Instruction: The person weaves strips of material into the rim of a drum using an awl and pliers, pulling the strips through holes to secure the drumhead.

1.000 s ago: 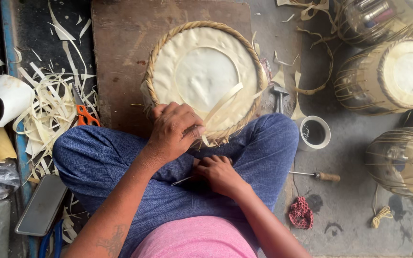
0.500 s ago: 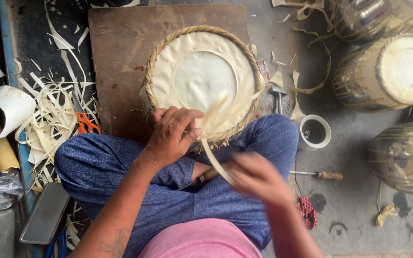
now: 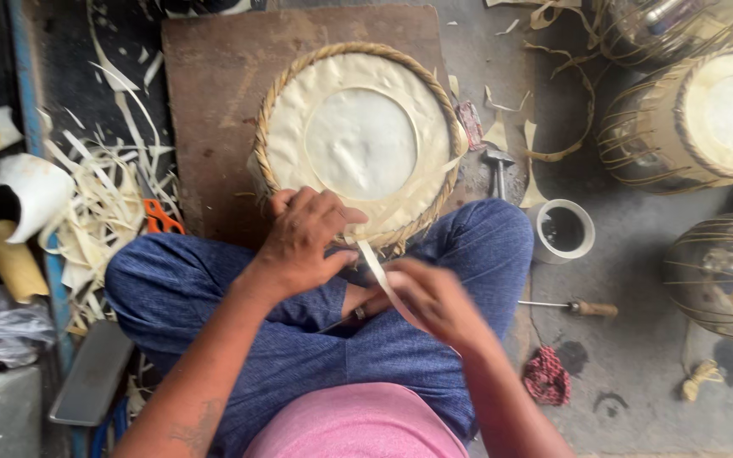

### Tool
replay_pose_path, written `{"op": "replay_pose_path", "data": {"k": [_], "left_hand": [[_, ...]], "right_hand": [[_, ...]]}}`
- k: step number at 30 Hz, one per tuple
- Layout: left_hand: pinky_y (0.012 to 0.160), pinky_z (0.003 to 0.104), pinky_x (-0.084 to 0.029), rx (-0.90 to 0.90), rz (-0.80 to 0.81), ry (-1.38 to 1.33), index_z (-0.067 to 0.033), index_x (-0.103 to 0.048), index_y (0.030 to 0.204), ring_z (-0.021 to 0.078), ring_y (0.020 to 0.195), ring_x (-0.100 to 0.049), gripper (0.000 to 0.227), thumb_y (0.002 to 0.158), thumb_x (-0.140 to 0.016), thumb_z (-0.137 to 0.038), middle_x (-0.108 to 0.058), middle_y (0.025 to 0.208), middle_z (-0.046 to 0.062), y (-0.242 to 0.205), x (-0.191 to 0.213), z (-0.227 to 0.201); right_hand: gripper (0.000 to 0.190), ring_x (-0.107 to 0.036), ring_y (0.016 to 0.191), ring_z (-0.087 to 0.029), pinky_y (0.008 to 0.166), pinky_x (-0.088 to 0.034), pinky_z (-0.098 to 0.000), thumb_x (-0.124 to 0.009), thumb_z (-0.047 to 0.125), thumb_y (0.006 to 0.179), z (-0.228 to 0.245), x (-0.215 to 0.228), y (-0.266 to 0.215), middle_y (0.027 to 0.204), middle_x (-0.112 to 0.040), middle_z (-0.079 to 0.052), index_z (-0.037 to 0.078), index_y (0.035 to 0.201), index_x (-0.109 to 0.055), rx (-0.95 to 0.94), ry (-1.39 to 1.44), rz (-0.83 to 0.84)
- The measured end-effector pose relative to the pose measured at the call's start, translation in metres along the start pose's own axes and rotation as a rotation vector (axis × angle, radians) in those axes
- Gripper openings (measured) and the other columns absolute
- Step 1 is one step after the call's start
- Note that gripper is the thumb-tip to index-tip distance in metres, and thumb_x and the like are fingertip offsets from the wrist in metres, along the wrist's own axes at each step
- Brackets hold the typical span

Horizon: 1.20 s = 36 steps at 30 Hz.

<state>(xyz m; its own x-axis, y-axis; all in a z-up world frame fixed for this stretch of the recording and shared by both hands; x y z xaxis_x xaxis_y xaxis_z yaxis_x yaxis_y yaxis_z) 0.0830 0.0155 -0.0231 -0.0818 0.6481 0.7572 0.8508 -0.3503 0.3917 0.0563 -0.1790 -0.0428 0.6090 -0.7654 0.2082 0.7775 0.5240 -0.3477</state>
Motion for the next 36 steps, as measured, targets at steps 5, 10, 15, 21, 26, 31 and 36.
{"op": "replay_pose_path", "data": {"k": [5, 10, 15, 21, 26, 31, 36], "left_hand": [[0.096, 0.044, -0.031, -0.068, -0.059, 0.115, -0.0202, -0.066, 0.117, 0.0217, 0.102, -0.054, 0.042, 0.081, -0.08, -0.036, -0.056, 0.102, 0.0, -0.005, -0.008, 0.002], [0.094, 0.044, -0.031, -0.082, -0.084, 0.124, -0.0196, -0.064, 0.112, 0.0225, 0.098, -0.054, 0.035, 0.086, -0.077, -0.039, -0.055, 0.098, 0.001, -0.007, -0.012, 0.004], [0.096, 0.042, -0.031, -0.059, -0.061, 0.134, -0.0217, -0.066, 0.111, 0.0197, 0.1, -0.055, 0.032, 0.081, -0.075, -0.02, -0.056, 0.098, -0.003, -0.01, -0.012, 0.004], [0.093, 0.045, -0.031, -0.048, -0.057, 0.068, -0.0244, -0.068, 0.114, 0.0222, 0.095, -0.054, 0.041, 0.076, -0.082, -0.025, -0.056, 0.095, -0.002, -0.008, -0.011, 0.003], [0.095, 0.045, -0.03, -0.014, -0.029, -0.004, -0.0262, -0.07, 0.106, 0.0209, 0.097, -0.054, 0.034, 0.075, -0.085, -0.027, -0.057, 0.098, -0.003, -0.011, -0.008, -0.001], [0.101, 0.044, -0.03, -0.011, -0.02, -0.036, -0.0244, -0.069, 0.106, 0.0204, 0.101, -0.054, 0.037, 0.074, -0.086, -0.029, -0.056, 0.098, -0.002, -0.005, -0.001, -0.001], [0.102, 0.045, -0.03, -0.029, -0.014, -0.079, -0.0225, -0.069, 0.114, 0.0225, 0.105, -0.053, 0.044, 0.074, -0.086, -0.03, -0.055, 0.104, 0.0, -0.009, 0.0, 0.002]], "right_hand": [[0.021, -0.034, 0.05, -0.007, 0.047, -0.027, -0.0246, -0.058, 0.023, 0.1, -0.032, -0.029, -0.007, 0.059, -0.042, 0.004, 0.004, 0.092, -0.063, -0.219, 0.857, -0.011], [0.024, -0.031, 0.049, -0.007, 0.047, -0.025, -0.0256, -0.059, 0.024, 0.098, -0.037, -0.027, -0.012, 0.057, -0.037, 0.005, 0.007, 0.082, -0.056, -0.173, 1.0, -0.038], [0.024, -0.032, 0.049, -0.006, 0.045, -0.027, -0.0237, -0.06, 0.024, 0.099, -0.05, -0.037, -0.013, 0.059, -0.038, 0.005, 0.008, 0.081, -0.055, -0.121, 1.05, -0.017], [0.027, -0.062, 0.076, -0.01, 0.07, -0.051, -0.0286, -0.056, 0.03, 0.097, -0.104, 0.005, -0.001, 0.082, -0.069, 0.0, 0.007, 0.087, -0.068, -0.279, 0.302, -0.153], [0.02, -0.054, 0.099, -0.03, 0.085, -0.042, -0.0436, -0.071, 0.029, 0.081, -0.096, -0.043, 0.014, 0.103, -0.066, -0.006, 0.015, 0.095, -0.074, 0.02, -1.019, 0.181], [0.031, -0.057, 0.098, -0.034, 0.083, -0.046, -0.0456, -0.083, 0.024, 0.071, -0.066, -0.023, 0.03, 0.111, -0.064, -0.011, 0.013, 0.1, -0.076, 0.139, -0.77, 0.139], [0.047, -0.072, 0.099, -0.022, 0.085, -0.061, -0.0358, -0.086, 0.022, 0.072, -0.025, 0.045, -0.005, 0.106, -0.071, -0.007, 0.012, 0.115, -0.071, -0.076, -0.524, 0.141]]}}
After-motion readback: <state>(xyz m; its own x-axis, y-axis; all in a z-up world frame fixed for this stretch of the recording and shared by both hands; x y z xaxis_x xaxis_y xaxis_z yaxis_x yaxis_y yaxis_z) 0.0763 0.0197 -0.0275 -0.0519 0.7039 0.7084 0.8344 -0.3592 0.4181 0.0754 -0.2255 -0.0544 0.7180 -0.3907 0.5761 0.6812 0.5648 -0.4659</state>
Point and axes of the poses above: each hand's wrist, its own y-axis towards the middle knuckle, its own x-axis out of the back of the hand, z = x × y, the point moved 6 cm from there along y, towards the middle knuckle
